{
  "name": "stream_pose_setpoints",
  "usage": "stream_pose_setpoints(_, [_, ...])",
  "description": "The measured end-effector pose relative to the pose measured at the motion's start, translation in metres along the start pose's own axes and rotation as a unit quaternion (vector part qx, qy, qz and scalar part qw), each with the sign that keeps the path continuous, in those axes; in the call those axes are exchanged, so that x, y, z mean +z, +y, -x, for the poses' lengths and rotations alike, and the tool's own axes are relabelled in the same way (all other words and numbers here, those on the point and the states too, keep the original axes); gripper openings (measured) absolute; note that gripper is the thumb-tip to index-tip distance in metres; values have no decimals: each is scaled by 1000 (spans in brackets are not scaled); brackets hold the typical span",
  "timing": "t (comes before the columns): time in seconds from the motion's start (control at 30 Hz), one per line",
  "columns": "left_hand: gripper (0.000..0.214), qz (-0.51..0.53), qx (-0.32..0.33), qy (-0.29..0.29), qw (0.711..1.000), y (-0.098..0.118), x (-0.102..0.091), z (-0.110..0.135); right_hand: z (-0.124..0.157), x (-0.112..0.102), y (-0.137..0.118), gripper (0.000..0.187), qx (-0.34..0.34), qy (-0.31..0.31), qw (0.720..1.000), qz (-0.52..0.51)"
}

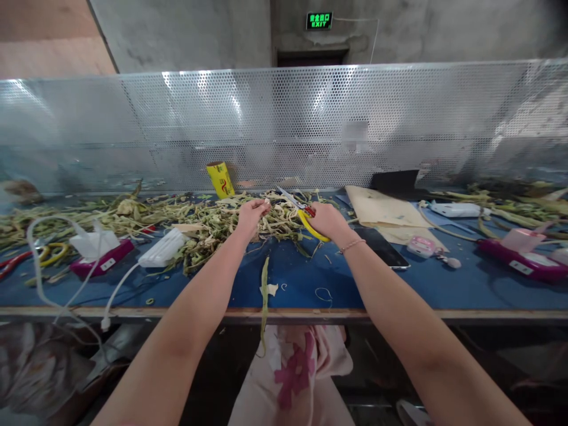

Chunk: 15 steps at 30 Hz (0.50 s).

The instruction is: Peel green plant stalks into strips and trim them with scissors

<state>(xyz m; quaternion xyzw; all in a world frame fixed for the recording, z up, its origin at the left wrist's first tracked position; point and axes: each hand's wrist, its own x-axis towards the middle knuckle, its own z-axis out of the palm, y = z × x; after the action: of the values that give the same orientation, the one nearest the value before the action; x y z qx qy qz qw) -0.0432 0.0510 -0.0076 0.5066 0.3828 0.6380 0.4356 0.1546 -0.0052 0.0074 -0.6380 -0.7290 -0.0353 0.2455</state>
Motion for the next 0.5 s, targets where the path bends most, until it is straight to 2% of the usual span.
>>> stream_pose_setpoints(0.17, [16, 37, -60, -4, 998, 10, 6, 8, -2, 7, 5, 21, 45, -29, 998, 18])
stream_pose_setpoints(0.27, [14, 47, -80, -10, 996, 13, 7, 10, -5, 14, 12, 21, 27, -49, 998, 26])
stream_pose_setpoints(0.33, [15, 45, -86, -23, 995, 13, 7, 11, -7, 18, 15, 20, -16, -26, 999, 7])
stream_pose_setpoints(0.4, [17, 39, -86, -40, 995, 14, 9, 13, -10, 21, 14, 19, -64, 32, 996, -56])
stream_pose_setpoints(0.5, [18, 27, -88, -72, 993, 16, 15, 19, -12, 25, 7, 26, -140, 91, 966, -196])
